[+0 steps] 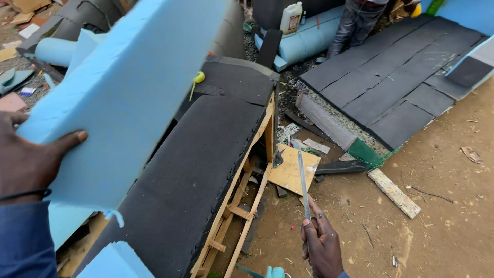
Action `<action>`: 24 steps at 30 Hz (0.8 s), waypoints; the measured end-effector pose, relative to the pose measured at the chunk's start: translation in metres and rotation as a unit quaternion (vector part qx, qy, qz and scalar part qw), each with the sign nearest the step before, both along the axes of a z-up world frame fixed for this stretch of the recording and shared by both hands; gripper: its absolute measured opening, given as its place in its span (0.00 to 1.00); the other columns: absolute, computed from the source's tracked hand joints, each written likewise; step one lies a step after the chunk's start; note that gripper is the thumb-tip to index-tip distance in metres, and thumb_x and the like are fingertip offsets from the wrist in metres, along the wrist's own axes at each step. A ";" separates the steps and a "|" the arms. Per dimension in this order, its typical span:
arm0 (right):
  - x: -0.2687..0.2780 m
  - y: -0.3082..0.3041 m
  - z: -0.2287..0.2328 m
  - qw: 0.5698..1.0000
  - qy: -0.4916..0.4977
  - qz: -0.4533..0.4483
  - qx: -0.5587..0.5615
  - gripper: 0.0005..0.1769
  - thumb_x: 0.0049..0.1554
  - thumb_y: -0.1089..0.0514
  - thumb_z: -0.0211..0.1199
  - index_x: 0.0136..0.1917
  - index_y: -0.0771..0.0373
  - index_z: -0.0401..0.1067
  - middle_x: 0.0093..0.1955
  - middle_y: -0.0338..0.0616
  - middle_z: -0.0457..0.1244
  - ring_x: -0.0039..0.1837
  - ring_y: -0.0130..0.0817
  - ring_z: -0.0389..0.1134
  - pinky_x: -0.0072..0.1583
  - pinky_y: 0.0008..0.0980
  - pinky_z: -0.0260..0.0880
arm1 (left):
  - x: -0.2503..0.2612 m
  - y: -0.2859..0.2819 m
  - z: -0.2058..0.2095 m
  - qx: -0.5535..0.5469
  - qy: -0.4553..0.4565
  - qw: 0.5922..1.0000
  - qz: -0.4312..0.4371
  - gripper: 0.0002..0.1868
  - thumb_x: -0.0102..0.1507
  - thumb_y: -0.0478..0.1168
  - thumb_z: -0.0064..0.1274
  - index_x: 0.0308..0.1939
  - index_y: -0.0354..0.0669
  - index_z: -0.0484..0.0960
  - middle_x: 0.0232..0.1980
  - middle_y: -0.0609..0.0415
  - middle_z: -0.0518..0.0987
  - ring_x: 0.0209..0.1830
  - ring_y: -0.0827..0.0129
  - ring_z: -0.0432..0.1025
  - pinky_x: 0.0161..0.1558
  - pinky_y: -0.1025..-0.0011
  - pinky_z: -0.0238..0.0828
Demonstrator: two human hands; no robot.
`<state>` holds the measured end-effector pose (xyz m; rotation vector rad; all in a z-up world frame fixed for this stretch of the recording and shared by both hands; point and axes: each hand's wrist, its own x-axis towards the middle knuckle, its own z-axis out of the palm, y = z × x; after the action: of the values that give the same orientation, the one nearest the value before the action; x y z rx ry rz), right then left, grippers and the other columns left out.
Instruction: Cutting and measuring blue foam pieces for furniture upholstery
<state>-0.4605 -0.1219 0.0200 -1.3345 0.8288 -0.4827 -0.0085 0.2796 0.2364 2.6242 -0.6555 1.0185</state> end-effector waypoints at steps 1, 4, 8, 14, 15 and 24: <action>-0.002 -0.001 0.000 1.000 0.009 0.001 0.016 0.38 0.71 0.57 0.56 0.93 0.51 0.63 0.32 0.48 0.60 0.24 0.35 0.55 0.25 0.39 0.65 | -0.012 -0.006 -0.002 -0.018 0.001 1.000 0.009 0.46 0.66 0.61 0.90 0.71 0.29 0.86 0.63 0.30 0.85 0.59 0.39 0.79 0.55 0.46 0.74; -0.007 -0.002 -0.013 0.999 0.032 -0.002 0.021 0.37 0.71 0.58 0.56 0.92 0.48 0.66 0.31 0.49 0.59 0.24 0.36 0.55 0.26 0.41 0.65 | -0.049 -0.023 -0.025 0.052 -0.090 0.992 0.076 0.45 0.65 0.64 0.84 0.75 0.39 0.86 0.68 0.37 0.83 0.65 0.44 0.81 0.59 0.52 0.77; -0.008 0.006 -0.016 0.999 0.026 -0.029 0.020 0.36 0.70 0.59 0.60 0.89 0.49 0.72 0.29 0.47 0.59 0.23 0.34 0.53 0.26 0.38 0.59 | -0.095 -0.071 -0.073 0.161 -0.123 0.964 0.170 0.43 0.56 0.77 0.69 0.67 0.61 0.91 0.65 0.57 0.81 0.61 0.58 0.80 0.51 0.56 0.71; -0.004 0.004 -0.032 0.998 0.027 -0.017 0.054 0.38 0.69 0.58 0.61 0.91 0.49 0.70 0.29 0.51 0.59 0.26 0.36 0.52 0.32 0.41 0.54 | -0.143 -0.116 -0.140 0.106 0.015 0.982 0.155 0.41 0.53 0.65 0.71 0.68 0.55 0.88 0.65 0.56 0.78 0.65 0.55 0.76 0.59 0.50 0.71; -0.004 0.003 -0.031 0.998 0.026 -0.019 0.055 0.38 0.69 0.58 0.61 0.91 0.49 0.70 0.29 0.51 0.59 0.26 0.36 0.52 0.32 0.41 0.54 | -0.142 -0.121 -0.135 0.107 0.013 0.982 0.153 0.41 0.53 0.65 0.71 0.68 0.55 0.88 0.65 0.56 0.78 0.65 0.55 0.76 0.59 0.50 0.71; 0.016 0.002 -0.018 0.993 0.085 0.009 0.076 0.35 0.71 0.58 0.59 0.91 0.52 0.68 0.35 0.52 0.61 0.30 0.40 0.58 0.30 0.43 0.64 | -0.183 -0.186 -0.151 0.220 0.219 0.950 0.015 0.46 0.49 0.42 0.75 0.72 0.47 0.77 0.80 0.45 0.75 0.67 0.42 0.74 0.58 0.38 0.80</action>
<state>-0.4447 -0.1197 0.0024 -1.2519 0.9724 -0.2877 -0.1911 0.0936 0.0857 3.0962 -0.8036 0.2794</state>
